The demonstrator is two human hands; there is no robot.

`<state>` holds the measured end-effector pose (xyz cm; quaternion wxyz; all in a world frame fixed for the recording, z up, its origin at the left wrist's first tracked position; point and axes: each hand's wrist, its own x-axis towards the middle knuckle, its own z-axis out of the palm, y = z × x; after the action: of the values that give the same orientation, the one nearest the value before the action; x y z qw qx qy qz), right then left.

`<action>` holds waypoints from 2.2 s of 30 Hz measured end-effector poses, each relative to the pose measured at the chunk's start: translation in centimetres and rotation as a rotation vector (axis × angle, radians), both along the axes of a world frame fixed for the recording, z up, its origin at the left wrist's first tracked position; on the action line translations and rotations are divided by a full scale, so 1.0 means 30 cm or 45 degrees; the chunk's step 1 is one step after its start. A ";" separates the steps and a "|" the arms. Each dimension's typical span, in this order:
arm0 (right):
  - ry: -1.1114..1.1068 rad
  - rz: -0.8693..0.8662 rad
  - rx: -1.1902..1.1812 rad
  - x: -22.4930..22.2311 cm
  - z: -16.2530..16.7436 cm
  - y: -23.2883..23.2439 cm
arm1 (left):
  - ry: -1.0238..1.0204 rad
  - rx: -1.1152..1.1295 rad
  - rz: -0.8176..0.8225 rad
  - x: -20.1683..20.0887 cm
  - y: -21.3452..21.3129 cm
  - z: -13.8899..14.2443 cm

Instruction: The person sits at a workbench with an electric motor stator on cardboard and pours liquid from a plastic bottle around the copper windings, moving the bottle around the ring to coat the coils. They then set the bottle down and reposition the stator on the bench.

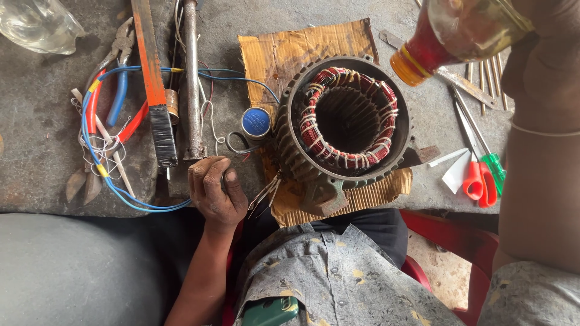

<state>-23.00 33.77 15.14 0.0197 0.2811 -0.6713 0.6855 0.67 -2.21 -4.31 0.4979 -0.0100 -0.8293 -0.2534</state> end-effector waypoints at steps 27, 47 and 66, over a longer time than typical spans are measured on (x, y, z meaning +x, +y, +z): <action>-0.008 -0.007 0.022 0.068 0.013 0.021 | 0.014 -0.004 -0.006 0.002 0.005 0.001; -0.127 0.127 -0.092 0.135 0.022 -0.012 | 0.048 0.011 -0.004 -0.007 -0.004 -0.009; 0.010 0.144 -0.055 0.181 0.024 -0.024 | 0.037 0.023 -0.010 -0.005 -0.010 -0.012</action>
<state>-17.57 33.03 15.85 -0.0103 0.3205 -0.6393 0.6989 0.52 -2.51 -4.68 0.5090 -0.0126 -0.8196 -0.2626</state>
